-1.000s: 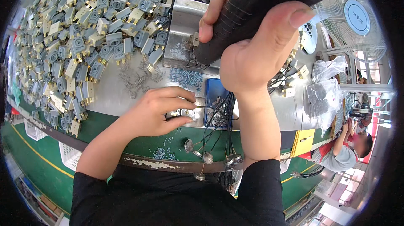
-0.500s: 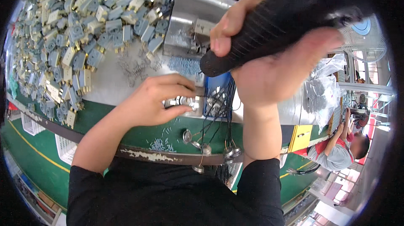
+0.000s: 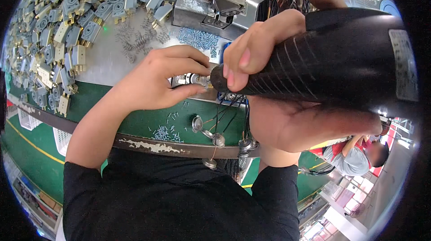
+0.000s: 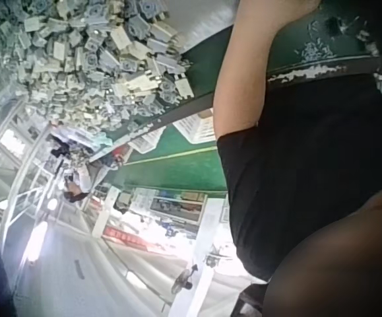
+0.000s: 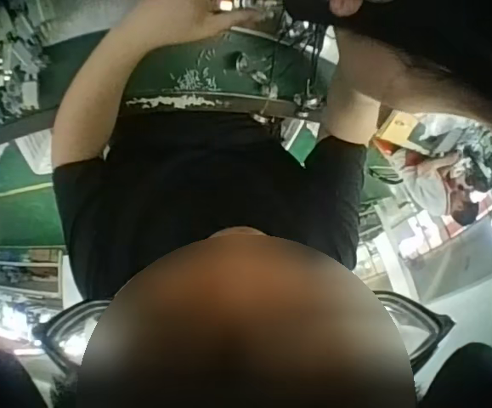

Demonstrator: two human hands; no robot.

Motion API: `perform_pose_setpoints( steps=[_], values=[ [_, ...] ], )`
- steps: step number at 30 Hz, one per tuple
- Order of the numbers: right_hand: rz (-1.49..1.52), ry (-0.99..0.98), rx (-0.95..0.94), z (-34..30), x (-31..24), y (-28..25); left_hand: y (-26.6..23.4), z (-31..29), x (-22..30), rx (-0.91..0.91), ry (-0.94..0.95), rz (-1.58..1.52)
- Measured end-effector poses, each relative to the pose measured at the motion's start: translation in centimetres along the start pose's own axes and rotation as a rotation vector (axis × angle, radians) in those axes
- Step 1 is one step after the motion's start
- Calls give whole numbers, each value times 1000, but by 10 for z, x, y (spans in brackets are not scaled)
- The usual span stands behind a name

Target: Assembling electronic modules by connecting wiring harnesses and securing them to plates using an electric screwdriver.

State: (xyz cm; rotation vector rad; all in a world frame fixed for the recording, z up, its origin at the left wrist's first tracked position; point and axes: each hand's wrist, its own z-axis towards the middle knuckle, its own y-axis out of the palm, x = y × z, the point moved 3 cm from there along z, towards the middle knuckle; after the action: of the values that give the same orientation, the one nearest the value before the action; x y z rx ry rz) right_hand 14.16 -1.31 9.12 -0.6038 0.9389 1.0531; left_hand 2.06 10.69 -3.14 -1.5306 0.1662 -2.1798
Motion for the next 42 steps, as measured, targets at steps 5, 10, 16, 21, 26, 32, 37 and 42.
perform_pose_setpoints(
  steps=[5,10,16,21,26,32,37,42],
  values=[
    [130,-88,-38,1,16,-2,0,-3,0,8,3,2],
    [204,-63,-14,3,13,1,-2,-1,3,-4,15,-11],
    [166,-76,-22,0,19,-2,0,-1,1,10,10,11],
    [141,-61,17,-3,22,-2,0,-2,0,20,6,-12],
    [204,-53,74,-9,21,1,0,0,2,9,22,-1],
    [208,-159,-147,-7,25,-1,1,0,3,14,23,-2],
    [227,-114,-41,-14,26,4,0,-1,3,8,10,-2],
    [207,-116,-71,-7,24,2,-2,0,3,-13,14,9]
  ],
)
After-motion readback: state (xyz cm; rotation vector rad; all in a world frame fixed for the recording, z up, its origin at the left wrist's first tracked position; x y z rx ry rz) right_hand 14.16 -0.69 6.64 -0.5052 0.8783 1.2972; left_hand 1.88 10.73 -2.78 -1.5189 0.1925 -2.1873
